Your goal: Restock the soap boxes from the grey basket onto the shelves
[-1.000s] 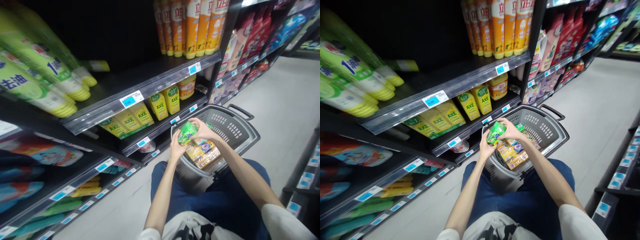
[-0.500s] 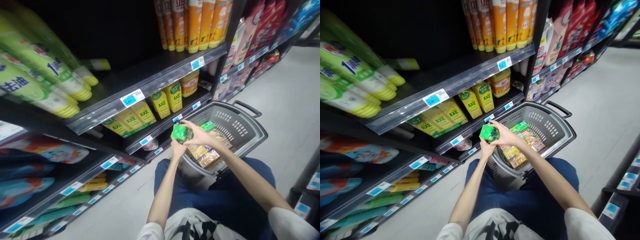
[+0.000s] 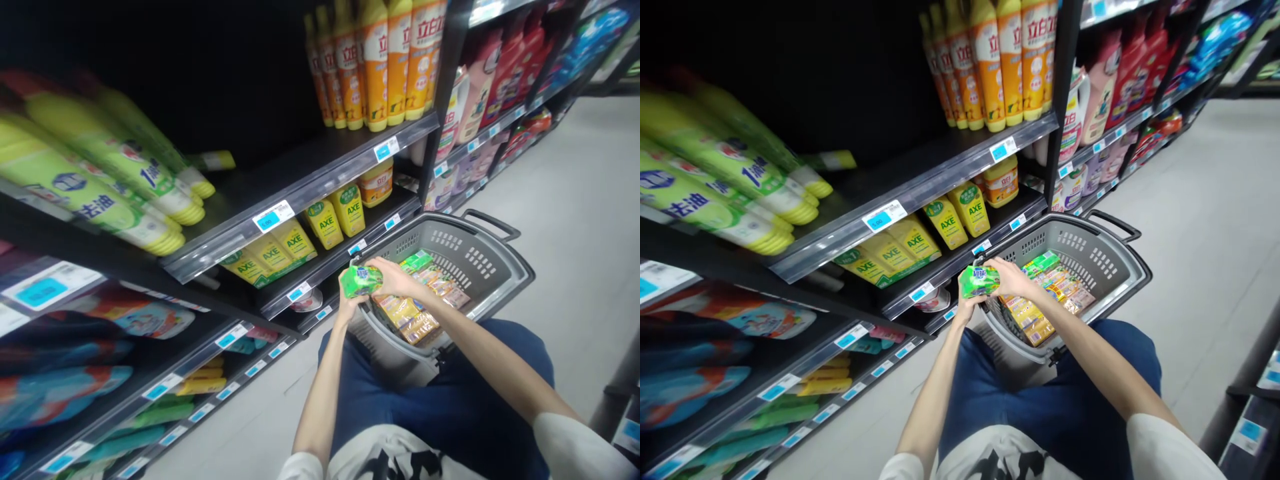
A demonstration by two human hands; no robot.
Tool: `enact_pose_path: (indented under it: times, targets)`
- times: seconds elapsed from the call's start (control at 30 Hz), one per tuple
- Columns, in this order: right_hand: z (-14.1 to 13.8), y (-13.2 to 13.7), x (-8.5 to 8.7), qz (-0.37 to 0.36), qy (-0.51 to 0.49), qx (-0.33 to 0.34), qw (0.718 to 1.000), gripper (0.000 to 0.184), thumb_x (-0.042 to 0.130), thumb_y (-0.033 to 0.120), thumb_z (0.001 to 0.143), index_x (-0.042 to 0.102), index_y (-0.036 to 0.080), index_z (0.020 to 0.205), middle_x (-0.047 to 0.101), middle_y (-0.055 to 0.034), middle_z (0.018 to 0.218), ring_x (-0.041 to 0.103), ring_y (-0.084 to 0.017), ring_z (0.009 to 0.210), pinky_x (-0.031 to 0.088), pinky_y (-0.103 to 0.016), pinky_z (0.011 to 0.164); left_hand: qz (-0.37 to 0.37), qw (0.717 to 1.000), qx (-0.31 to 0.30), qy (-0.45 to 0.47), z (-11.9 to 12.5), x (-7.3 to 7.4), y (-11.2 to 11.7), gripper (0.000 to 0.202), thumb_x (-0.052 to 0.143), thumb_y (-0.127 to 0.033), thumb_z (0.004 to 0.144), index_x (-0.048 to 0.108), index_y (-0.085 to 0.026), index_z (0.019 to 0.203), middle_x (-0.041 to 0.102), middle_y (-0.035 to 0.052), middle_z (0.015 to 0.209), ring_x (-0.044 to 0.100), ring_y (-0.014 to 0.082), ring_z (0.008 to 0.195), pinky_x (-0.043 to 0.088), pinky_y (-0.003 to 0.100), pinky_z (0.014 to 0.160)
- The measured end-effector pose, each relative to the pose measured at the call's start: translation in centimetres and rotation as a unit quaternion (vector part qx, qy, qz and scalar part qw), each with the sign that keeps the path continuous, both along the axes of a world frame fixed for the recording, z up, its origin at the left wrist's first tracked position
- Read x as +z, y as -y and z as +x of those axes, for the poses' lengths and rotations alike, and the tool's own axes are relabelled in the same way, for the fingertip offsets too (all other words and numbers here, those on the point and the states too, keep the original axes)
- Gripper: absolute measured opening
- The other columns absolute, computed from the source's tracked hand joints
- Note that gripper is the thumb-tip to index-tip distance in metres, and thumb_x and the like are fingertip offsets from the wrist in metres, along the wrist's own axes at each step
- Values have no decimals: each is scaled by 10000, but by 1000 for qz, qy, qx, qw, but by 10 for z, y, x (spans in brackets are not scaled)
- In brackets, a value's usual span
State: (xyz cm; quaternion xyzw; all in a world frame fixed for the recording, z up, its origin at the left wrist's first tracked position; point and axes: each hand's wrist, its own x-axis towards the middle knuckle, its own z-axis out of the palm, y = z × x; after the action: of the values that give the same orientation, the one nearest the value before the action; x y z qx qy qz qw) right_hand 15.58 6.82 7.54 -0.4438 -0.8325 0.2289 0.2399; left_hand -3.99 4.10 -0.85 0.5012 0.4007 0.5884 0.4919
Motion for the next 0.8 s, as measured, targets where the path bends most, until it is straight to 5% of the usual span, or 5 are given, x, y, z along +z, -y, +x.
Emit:
enact_pose_path:
  times: [0.13, 0.27, 0.57, 0.7, 0.8]
  targets:
    - [1, 14, 21, 82, 154, -48, 984, 469, 723, 188, 834, 602, 219, 1286, 636, -92, 1233, 681, -271, 1028, 505, -308, 770, -12, 999, -21, 45, 1, -2, -4, 906, 841, -196, 604, 434, -245, 1412, 554, 117, 1432, 553, 308, 1333, 441, 436, 1136]
    - [6, 18, 29, 110, 226, -44, 967, 474, 618, 72, 842, 600, 219, 1292, 621, -101, 1234, 654, -266, 1059, 461, -289, 716, 12, 998, -50, 40, 5, -1, -4, 867, 867, -166, 598, 442, -238, 1350, 578, 130, 1399, 585, 291, 1294, 475, 417, 1101]
    - [17, 6, 14, 62, 22, 8, 998, 496, 818, 248, 755, 638, 202, 1216, 611, -53, 1138, 684, -230, 941, 502, -300, 767, -33, 998, -45, -7, 1, 3, 0, 877, 993, -453, 538, 484, -214, 1211, 638, 72, 1171, 650, 256, 1102, 522, 397, 999]
    - [22, 2, 12, 32, -28, 45, 998, 482, 785, 271, 755, 646, 198, 1211, 632, -66, 1132, 698, -239, 957, 537, -327, 809, -7, 995, -95, -34, -2, 10, 1, 873, 992, -468, 535, 508, -190, 1206, 660, 101, 1199, 656, 254, 1085, 525, 375, 956]
    - [24, -5, 9, 21, -52, 43, 998, 526, 777, 305, 737, 649, 216, 1240, 664, -81, 1188, 699, -272, 1065, 560, -355, 896, 6, 989, -57, -134, -11, 25, -5, 900, 1006, -417, 490, 553, -181, 1230, 681, 86, 1139, 654, 261, 1038, 529, 377, 922]
